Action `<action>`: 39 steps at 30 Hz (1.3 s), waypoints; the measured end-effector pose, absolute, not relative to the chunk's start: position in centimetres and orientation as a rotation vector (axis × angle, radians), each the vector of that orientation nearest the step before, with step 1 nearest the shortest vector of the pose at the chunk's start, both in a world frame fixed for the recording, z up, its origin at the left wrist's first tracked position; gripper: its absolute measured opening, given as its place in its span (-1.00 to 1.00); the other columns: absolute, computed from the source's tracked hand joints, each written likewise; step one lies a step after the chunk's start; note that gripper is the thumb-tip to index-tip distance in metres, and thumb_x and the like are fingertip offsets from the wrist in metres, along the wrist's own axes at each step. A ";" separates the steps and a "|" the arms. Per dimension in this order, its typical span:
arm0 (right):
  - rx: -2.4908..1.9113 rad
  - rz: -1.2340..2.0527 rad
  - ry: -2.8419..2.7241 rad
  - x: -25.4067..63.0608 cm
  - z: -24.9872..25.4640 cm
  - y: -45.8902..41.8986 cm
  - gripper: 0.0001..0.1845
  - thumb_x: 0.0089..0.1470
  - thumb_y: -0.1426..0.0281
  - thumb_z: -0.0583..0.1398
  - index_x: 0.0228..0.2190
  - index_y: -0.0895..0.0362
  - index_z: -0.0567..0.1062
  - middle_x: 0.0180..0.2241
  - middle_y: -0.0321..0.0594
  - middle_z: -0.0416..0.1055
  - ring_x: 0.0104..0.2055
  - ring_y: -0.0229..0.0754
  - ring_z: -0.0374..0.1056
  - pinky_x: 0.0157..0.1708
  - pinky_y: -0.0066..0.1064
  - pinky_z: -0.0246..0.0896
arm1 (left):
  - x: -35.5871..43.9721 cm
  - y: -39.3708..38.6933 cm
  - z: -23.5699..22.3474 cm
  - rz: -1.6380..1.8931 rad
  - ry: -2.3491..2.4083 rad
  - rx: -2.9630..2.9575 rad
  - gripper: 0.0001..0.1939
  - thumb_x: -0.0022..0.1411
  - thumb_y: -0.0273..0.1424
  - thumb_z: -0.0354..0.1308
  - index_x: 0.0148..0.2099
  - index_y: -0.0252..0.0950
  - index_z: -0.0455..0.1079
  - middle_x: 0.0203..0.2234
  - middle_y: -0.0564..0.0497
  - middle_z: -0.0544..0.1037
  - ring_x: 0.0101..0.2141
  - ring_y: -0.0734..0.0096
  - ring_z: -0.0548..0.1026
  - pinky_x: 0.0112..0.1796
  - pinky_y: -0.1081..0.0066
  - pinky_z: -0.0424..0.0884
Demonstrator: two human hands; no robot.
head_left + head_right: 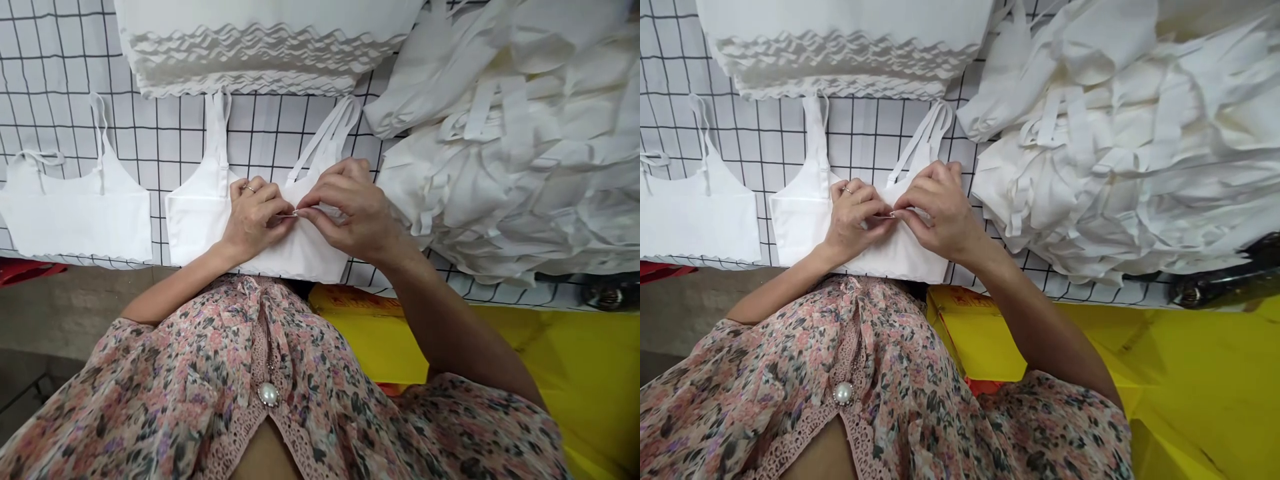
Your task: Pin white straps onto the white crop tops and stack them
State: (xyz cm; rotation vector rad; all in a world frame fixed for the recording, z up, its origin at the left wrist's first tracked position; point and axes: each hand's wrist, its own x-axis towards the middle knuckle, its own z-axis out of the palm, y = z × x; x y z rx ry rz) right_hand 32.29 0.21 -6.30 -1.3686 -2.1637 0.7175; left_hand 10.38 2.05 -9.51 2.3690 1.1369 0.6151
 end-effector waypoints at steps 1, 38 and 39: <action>-1.373 0.715 -2.159 32.3 -6.3 0.2 -0.74 0.39 0.19 0.19 -0.28 0.02 0.61 -0.33 -0.16 0.54 -0.05 0.11 0.44 0.05 0.12 0.22 | 10.4 2.0 -9.5 0.624 1.135 2.368 -0.79 0.47 -0.22 0.27 -0.25 -0.16 0.55 -0.39 0.08 0.53 -0.18 0.26 0.41 0.08 0.13 0.13; -1.418 0.717 -2.133 32.2 -6.3 -0.3 -0.73 0.38 0.15 0.22 -0.31 0.01 0.59 -0.34 -0.17 0.52 -0.06 0.08 0.42 0.03 0.10 0.34 | 10.8 1.9 -9.3 0.548 1.124 2.285 -0.87 0.44 -0.26 0.27 -0.20 -0.12 0.56 -0.38 0.07 0.50 -0.09 0.20 0.44 0.18 0.05 0.13; -1.424 0.720 -2.137 32.2 -6.2 -0.3 -0.72 0.38 0.13 0.22 -0.32 0.00 0.58 -0.34 -0.18 0.52 -0.06 0.08 0.43 0.02 0.10 0.33 | 10.8 1.9 -9.3 0.537 1.128 2.281 -0.87 0.44 -0.25 0.27 -0.21 -0.12 0.55 -0.38 0.06 0.50 -0.09 0.19 0.45 0.17 0.04 0.13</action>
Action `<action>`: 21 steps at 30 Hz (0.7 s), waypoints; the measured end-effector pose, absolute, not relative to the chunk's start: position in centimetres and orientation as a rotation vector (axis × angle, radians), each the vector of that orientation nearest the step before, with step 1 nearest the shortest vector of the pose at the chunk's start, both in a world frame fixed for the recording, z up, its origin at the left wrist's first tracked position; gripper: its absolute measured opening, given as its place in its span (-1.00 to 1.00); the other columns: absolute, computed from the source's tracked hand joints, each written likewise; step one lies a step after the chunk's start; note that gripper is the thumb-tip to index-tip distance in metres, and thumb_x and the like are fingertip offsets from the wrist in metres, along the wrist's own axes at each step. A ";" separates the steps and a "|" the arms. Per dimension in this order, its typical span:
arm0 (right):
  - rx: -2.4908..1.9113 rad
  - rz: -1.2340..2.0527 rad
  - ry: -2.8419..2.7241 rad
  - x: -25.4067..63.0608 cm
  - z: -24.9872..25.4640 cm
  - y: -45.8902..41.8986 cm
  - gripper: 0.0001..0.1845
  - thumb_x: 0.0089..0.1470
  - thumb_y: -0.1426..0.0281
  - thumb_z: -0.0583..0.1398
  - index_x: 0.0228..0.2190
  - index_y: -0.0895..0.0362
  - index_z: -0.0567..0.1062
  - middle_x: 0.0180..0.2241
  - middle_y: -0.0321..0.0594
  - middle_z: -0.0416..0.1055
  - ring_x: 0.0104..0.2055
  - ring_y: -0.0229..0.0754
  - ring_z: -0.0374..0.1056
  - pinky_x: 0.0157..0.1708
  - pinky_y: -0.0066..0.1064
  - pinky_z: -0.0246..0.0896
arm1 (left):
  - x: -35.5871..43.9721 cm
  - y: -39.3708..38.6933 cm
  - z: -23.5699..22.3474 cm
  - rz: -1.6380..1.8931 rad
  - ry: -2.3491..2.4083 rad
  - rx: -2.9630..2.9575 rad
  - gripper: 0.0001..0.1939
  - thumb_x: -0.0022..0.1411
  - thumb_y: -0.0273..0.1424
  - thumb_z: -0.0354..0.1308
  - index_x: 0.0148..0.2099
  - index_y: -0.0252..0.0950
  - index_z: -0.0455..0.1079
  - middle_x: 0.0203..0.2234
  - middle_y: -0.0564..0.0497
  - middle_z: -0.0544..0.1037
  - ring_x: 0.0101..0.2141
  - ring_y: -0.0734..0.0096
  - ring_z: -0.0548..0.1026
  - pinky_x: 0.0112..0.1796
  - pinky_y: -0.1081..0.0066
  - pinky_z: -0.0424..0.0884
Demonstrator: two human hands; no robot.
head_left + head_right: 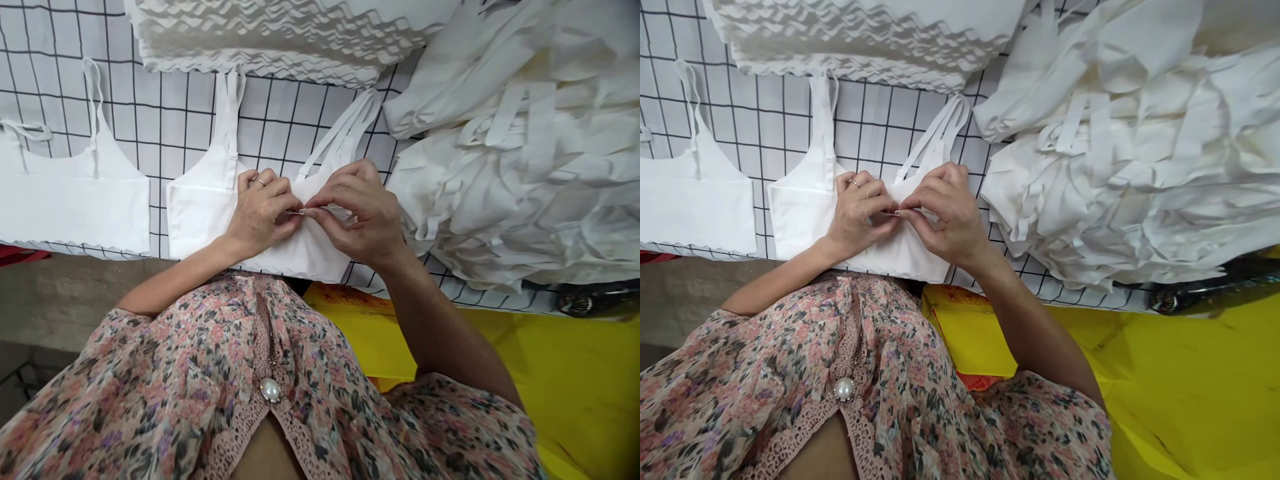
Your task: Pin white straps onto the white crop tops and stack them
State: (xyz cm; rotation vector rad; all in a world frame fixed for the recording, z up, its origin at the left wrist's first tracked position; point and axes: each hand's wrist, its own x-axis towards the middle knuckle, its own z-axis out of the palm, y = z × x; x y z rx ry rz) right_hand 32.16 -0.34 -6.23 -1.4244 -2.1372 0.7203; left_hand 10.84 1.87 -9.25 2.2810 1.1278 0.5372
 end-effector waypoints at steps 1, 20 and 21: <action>-1.428 0.724 -2.142 32.1 -6.2 -0.3 -0.71 0.38 0.12 0.22 -0.32 0.00 0.58 -0.35 -0.18 0.53 -0.07 0.08 0.43 0.02 0.11 0.33 | 10.9 1.9 -9.2 0.527 1.132 2.277 -0.88 0.43 -0.25 0.28 -0.21 -0.12 0.55 -0.38 0.06 0.50 -0.09 0.18 0.45 0.17 0.04 0.13; -1.461 0.621 -2.020 32.3 -6.9 -1.2 -0.64 0.40 0.08 0.18 -0.33 0.01 0.57 -0.39 -0.16 0.51 -0.14 0.05 0.42 -0.03 0.04 0.31 | 10.8 2.0 -8.7 0.575 1.116 2.266 -0.87 0.44 -0.37 0.22 -0.24 -0.16 0.48 -0.37 0.08 0.53 -0.14 0.24 0.47 0.10 0.14 0.20; -1.469 0.615 -2.007 32.3 -6.9 -1.3 -0.63 0.40 0.06 0.18 -0.33 0.01 0.57 -0.38 -0.15 0.51 -0.14 0.05 0.42 -0.02 0.05 0.30 | 10.8 2.0 -8.7 0.571 1.117 2.265 -0.87 0.44 -0.37 0.23 -0.24 -0.16 0.48 -0.38 0.07 0.53 -0.15 0.24 0.47 0.09 0.14 0.21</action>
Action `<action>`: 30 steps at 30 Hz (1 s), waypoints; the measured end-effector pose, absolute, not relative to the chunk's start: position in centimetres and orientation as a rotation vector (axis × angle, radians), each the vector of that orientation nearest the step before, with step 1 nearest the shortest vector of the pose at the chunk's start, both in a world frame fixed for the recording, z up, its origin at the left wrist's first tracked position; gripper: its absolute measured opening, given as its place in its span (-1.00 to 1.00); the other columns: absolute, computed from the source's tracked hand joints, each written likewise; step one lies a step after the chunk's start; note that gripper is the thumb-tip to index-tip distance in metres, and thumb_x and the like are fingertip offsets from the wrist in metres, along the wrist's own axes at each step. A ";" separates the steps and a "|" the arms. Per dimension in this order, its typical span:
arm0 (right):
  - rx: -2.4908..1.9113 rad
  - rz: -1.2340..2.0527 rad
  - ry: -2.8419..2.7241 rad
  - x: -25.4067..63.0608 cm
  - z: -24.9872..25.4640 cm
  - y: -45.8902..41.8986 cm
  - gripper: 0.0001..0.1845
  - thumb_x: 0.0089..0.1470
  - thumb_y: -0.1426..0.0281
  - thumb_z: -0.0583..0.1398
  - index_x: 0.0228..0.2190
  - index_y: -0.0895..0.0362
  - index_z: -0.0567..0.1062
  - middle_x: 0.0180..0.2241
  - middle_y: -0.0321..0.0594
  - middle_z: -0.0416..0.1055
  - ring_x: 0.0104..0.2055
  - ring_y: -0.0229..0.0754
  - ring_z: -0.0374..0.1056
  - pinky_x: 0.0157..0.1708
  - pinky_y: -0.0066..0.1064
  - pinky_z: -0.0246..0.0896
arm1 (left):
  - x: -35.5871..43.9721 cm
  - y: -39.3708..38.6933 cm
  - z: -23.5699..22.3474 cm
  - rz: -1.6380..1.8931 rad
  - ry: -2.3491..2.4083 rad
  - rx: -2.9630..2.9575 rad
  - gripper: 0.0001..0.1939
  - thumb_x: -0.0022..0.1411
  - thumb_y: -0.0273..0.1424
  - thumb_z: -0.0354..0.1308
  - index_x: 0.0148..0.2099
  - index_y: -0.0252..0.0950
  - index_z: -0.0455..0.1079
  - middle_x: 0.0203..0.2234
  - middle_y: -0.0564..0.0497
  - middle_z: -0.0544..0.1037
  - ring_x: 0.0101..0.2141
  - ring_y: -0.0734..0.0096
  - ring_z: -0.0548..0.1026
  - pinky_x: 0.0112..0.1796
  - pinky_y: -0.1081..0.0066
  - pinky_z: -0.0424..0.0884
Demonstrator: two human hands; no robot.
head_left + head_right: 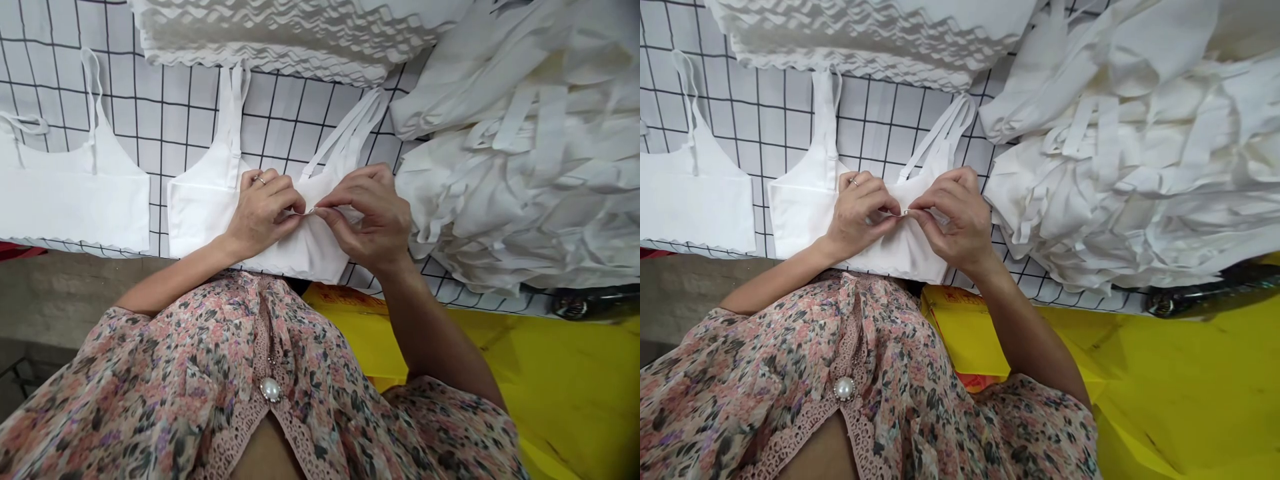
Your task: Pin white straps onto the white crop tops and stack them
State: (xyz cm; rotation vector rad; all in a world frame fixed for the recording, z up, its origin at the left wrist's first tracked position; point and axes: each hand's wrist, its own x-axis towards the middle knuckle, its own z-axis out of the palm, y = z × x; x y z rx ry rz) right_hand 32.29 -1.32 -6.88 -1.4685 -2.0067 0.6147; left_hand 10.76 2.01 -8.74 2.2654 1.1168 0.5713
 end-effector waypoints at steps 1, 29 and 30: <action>-1.465 0.611 -1.998 32.2 -6.9 -1.4 -0.63 0.40 0.05 0.18 -0.32 0.00 0.58 -0.37 -0.15 0.51 -0.14 0.05 0.42 -0.01 0.05 0.30 | 10.8 2.0 -8.7 0.571 1.116 2.266 -0.87 0.45 -0.37 0.23 -0.24 -0.15 0.48 -0.38 0.07 0.53 -0.15 0.24 0.47 0.08 0.14 0.21; -1.130 0.092 -2.170 32.1 -7.9 -2.5 -0.83 0.32 0.45 0.25 -0.17 -0.10 0.57 -0.30 -0.34 0.58 -0.08 -0.08 0.46 0.43 0.28 0.04 | 10.6 2.1 -8.4 0.577 1.027 2.202 -0.85 0.39 -0.50 0.21 -0.25 -0.15 0.47 -0.29 0.13 0.66 -0.19 0.34 0.52 0.07 0.14 0.26; -1.136 0.102 -2.194 32.2 -7.9 -2.4 -0.82 0.33 0.45 0.24 -0.17 -0.11 0.56 -0.29 -0.34 0.59 -0.07 -0.08 0.46 0.43 0.27 0.04 | 10.6 2.1 -8.5 0.588 1.014 2.200 -0.85 0.39 -0.51 0.20 -0.24 -0.16 0.47 -0.30 0.14 0.66 -0.19 0.35 0.53 0.07 0.15 0.27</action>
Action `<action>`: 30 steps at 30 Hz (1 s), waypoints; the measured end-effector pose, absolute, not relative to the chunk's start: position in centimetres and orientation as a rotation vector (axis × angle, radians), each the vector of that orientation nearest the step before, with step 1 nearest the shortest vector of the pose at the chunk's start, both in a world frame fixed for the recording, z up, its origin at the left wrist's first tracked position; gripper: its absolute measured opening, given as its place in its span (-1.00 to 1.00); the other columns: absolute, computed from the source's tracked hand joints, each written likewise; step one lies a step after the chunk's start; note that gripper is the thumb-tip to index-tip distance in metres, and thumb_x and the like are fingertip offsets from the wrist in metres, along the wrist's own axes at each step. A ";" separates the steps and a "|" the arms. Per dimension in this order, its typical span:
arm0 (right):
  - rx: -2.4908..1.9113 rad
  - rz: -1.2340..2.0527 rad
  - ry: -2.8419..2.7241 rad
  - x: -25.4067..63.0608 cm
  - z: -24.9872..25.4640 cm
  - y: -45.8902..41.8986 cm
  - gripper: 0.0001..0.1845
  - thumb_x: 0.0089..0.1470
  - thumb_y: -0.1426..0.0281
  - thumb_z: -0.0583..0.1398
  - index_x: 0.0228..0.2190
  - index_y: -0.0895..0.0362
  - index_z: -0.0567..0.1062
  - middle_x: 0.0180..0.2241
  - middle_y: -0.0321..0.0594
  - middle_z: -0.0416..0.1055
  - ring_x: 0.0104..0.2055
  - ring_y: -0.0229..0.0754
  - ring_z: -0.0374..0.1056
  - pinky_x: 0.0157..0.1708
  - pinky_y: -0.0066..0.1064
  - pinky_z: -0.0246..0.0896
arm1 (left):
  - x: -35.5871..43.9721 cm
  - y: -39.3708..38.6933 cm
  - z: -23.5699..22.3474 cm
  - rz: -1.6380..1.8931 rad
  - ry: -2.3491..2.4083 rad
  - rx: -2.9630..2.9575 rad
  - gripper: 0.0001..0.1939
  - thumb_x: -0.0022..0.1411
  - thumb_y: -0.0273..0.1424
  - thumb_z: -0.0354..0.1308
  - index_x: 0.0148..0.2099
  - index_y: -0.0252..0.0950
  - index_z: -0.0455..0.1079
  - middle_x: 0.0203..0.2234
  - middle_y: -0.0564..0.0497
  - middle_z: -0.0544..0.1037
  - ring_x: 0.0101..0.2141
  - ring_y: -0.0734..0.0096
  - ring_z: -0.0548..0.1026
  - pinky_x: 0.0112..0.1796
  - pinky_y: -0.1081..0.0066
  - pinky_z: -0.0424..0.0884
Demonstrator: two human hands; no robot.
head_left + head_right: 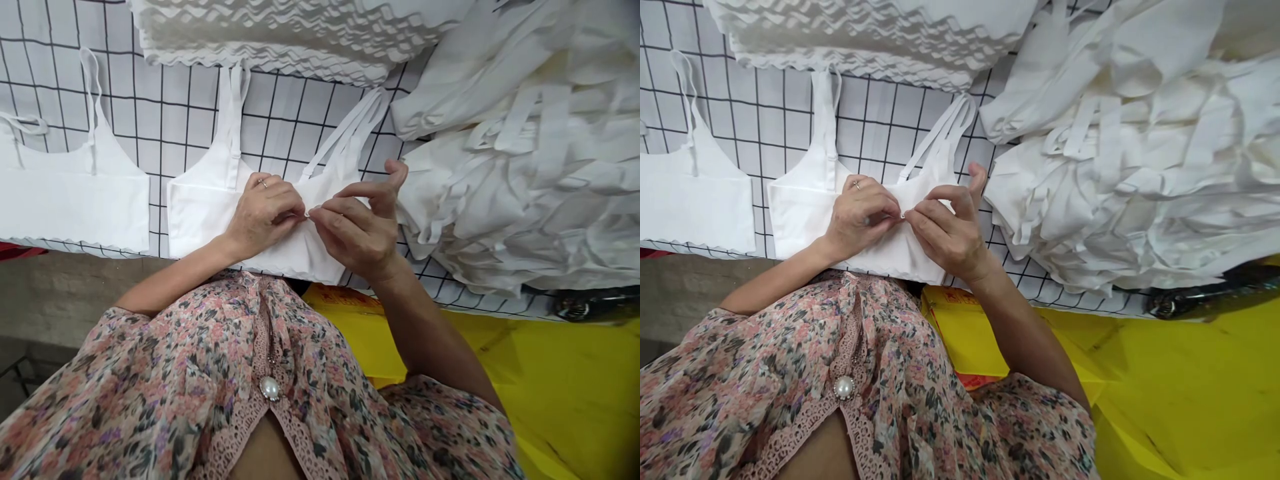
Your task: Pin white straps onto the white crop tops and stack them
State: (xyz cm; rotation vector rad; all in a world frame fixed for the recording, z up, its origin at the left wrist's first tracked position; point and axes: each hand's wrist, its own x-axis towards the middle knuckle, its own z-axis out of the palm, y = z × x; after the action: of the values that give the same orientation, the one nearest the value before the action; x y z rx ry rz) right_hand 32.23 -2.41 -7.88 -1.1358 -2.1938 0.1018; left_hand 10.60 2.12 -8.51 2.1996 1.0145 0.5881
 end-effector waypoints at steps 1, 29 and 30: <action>-1.145 0.110 -2.216 32.3 -7.9 -2.4 -0.83 0.34 0.44 0.23 -0.17 -0.11 0.56 -0.29 -0.33 0.60 -0.07 -0.07 0.45 0.42 0.29 0.04 | 10.6 2.1 -8.6 0.602 1.006 2.199 -0.85 0.38 -0.52 0.20 -0.24 -0.16 0.47 -0.31 0.14 0.66 -0.19 0.35 0.53 0.06 0.16 0.27; -1.019 1.014 -2.711 34.5 -5.2 6.9 -0.64 0.41 0.24 0.20 -0.36 0.14 0.66 -0.44 -0.25 0.48 -0.15 -0.14 0.39 0.02 -0.14 0.27 | 9.8 3.2 -9.1 0.583 0.956 2.310 -0.80 0.53 -0.24 0.20 -0.07 -0.19 0.61 -0.29 0.01 0.64 -0.14 0.24 0.45 0.03 0.19 0.24; -1.020 1.049 -2.683 35.0 -5.3 7.6 -0.63 0.40 0.18 0.22 -0.34 0.13 0.68 -0.43 -0.27 0.50 -0.18 -0.18 0.41 -0.03 -0.19 0.28 | 9.8 3.2 -9.0 0.552 0.971 2.314 -0.80 0.53 -0.24 0.20 -0.05 -0.19 0.62 -0.27 0.00 0.64 -0.12 0.23 0.45 0.03 0.19 0.24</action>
State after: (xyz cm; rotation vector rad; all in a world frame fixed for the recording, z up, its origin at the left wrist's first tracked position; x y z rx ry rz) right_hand 35.01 7.59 -5.26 -1.0196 -2.6827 1.0493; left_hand 9.82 3.19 -9.04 2.3136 0.9712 0.5515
